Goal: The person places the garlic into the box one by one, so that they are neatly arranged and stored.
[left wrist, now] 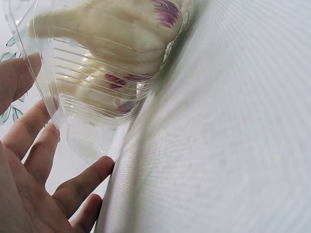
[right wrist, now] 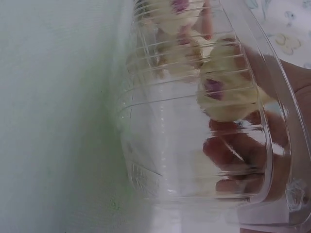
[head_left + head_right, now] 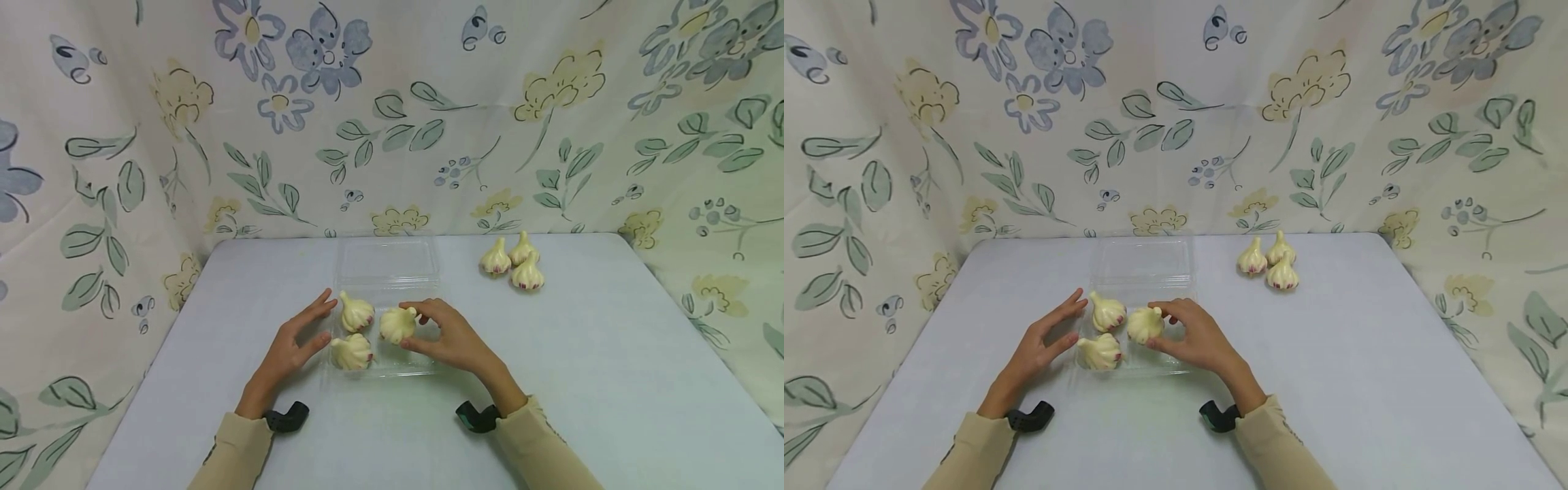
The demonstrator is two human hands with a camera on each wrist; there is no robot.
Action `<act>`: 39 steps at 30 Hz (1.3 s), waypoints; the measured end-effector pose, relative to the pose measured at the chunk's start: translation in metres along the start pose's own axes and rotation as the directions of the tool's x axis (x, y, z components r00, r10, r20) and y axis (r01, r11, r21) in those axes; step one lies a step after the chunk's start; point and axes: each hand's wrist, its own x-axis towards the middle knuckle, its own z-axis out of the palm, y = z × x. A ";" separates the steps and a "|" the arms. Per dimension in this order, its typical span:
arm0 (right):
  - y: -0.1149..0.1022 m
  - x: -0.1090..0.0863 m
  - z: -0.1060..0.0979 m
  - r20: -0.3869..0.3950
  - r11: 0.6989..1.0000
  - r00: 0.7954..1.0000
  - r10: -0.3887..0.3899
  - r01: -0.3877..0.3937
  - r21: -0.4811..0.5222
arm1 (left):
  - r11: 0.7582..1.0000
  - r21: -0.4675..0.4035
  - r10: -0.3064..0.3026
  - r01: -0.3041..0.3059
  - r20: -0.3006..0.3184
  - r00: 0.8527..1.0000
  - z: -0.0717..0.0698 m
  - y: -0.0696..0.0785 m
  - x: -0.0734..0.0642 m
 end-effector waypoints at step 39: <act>-0.007 0.003 0.003 0.064 0.974 0.997 0.034 -0.019 -0.227 | 1.000 -0.010 -0.010 0.010 0.003 1.000 0.000 -0.002 0.001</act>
